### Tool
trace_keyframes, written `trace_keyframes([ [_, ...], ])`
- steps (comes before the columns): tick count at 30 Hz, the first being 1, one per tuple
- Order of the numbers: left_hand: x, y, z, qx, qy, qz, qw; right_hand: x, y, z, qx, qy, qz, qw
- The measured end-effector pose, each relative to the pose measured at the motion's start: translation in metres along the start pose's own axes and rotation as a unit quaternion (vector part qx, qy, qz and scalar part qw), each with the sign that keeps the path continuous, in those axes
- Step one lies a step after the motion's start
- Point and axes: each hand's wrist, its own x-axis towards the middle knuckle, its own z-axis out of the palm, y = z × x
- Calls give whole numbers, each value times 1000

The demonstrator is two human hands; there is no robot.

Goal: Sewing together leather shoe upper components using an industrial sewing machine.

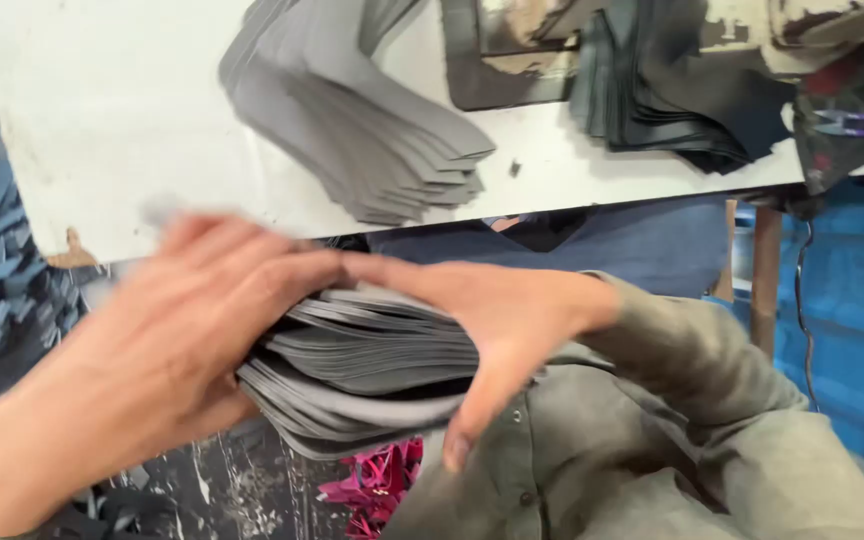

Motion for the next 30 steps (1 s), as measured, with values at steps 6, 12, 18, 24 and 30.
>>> trace_keyframes([
  [6, 90, -15, -50, 159, 192, 121, 961, -31, -55, -26, -302, 298, -25, 905],
  [12, 125, -137, 66, 325, 178, -92, 924, 7, 113, -65, -587, 414, 73, 692],
  [18, 163, -45, 128, 93, 420, -223, 875, 28, 111, -67, -469, 428, 181, 751],
  [24, 208, -34, 152, 143, 425, -322, 834, -53, 79, -63, -518, 375, 44, 767],
  [30, 189, -75, 143, 171, 371, -287, 867, -178, 64, -127, -423, 505, 110, 744],
])
